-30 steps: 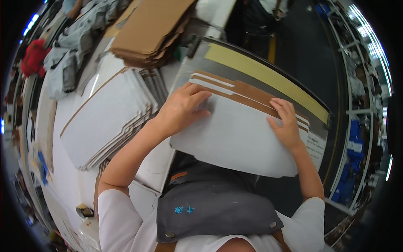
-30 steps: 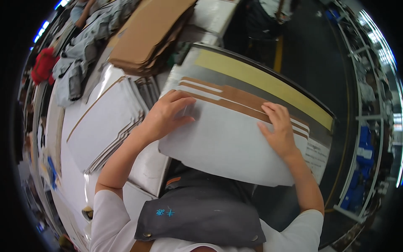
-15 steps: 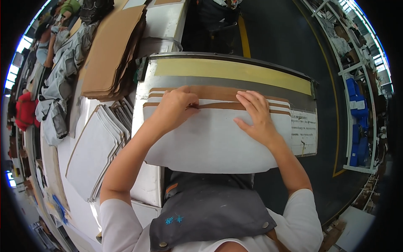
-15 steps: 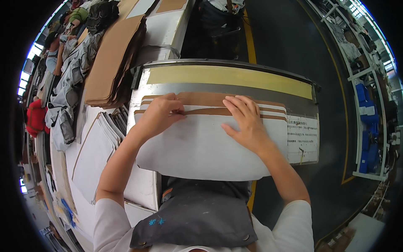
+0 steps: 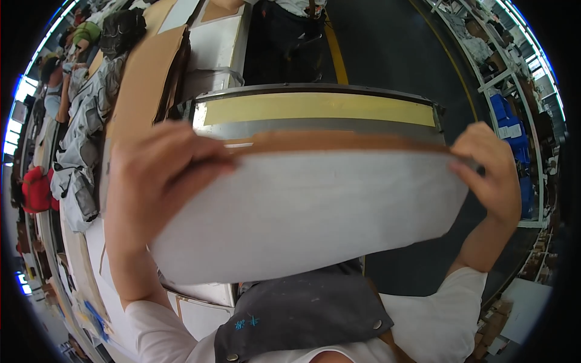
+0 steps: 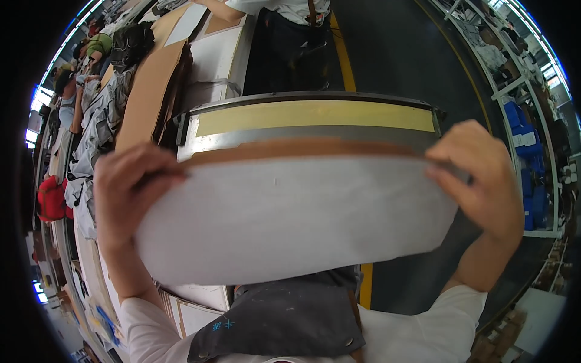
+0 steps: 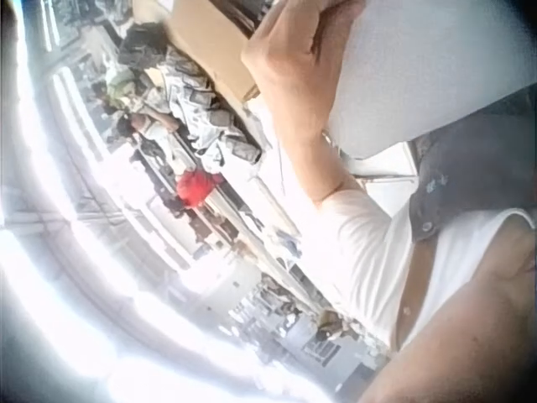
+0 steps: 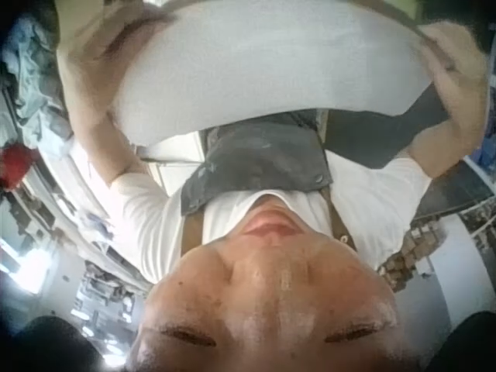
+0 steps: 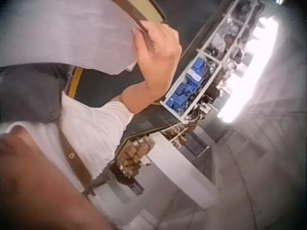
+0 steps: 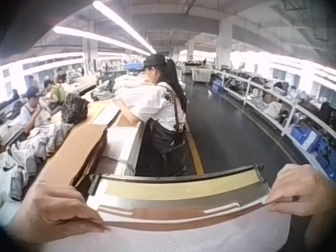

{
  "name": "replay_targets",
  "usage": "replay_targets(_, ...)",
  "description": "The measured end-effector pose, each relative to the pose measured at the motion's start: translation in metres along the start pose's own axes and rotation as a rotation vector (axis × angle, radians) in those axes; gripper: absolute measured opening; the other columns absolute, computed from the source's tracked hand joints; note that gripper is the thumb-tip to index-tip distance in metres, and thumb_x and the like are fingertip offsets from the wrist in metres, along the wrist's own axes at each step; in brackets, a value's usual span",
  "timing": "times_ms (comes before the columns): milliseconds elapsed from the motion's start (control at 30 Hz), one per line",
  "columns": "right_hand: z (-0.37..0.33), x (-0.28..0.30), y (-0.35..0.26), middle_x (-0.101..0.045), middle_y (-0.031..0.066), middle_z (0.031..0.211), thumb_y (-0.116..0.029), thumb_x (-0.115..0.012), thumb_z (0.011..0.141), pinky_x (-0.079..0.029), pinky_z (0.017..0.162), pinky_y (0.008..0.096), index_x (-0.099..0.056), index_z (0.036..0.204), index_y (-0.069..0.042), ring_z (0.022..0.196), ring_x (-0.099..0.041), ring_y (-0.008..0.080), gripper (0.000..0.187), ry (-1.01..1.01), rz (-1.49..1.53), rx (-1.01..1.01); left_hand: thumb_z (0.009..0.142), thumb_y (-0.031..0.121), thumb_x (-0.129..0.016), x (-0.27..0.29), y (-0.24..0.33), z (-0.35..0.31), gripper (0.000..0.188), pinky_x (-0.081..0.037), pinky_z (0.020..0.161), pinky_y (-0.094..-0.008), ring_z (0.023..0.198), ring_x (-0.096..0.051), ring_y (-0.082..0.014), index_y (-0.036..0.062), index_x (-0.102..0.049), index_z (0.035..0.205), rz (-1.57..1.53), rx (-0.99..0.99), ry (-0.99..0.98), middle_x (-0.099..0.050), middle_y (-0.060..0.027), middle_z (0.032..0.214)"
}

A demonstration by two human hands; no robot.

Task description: The recorder is aligning and pressing together layers of material, possibly for shoe or bag manufacturing, at a factory workstation.

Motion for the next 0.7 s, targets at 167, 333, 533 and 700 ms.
replay_targets(167,0.049,-0.075,0.096,-0.065,0.0161,0.084,-0.013,-0.066,0.080,-0.047,0.074,0.0359,-0.066,0.094,0.002,0.086,-0.060,0.0314,0.021,-0.299,0.062,-0.299,0.079,0.007,-0.071,-0.072,-0.086,0.051,0.016,-0.047,0.064,-0.0336,0.069,-0.060,-0.0298,-0.0033,-0.066,0.089,-0.021,0.067,-0.172,-0.062,-0.0150,0.080)
replay_targets(333,0.029,-0.151,0.119,-0.053,0.0115,0.135,-0.012,-0.064,0.085,-0.033,0.106,0.0430,-0.056,0.127,-0.005,0.125,-0.047,0.0294,0.044,-0.124,-0.223,-0.136,0.087,0.027,-0.067,-0.164,-0.104,0.016,0.054,-0.037,0.104,-0.0494,0.128,-0.045,-0.0295,0.0100,-0.049,0.135,0.295,-0.020,-0.175,-0.048,-0.0106,0.138)
replay_targets(533,0.008,-0.201,0.082,-0.040,0.0099,0.149,-0.026,-0.057,0.094,-0.025,0.111,0.0499,-0.051,0.136,-0.010,0.139,-0.032,0.0322,0.045,-0.153,-0.160,-0.102,0.092,0.044,-0.057,-0.196,-0.093,-0.006,0.060,-0.022,0.113,-0.0548,0.142,-0.028,-0.0320,0.0115,-0.043,0.141,0.393,0.024,-0.275,-0.035,-0.0112,0.151)
replay_targets(700,0.009,-0.202,0.088,-0.037,0.0090,0.151,-0.026,-0.055,0.096,-0.021,0.112,0.0514,-0.049,0.137,-0.010,0.140,-0.028,0.0330,0.045,-0.160,-0.190,-0.206,0.094,0.045,-0.053,-0.199,-0.105,0.003,0.060,-0.019,0.115,-0.0538,0.143,-0.027,-0.0290,0.0090,-0.043,0.141,0.357,0.055,-0.290,-0.034,-0.0104,0.152)
Point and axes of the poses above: each hand's wrist, its own z-axis towards the middle knuckle, its own x-axis out of the back of the hand, y = z × x, the point moved 9 cm from there along z, towards the middle knuckle
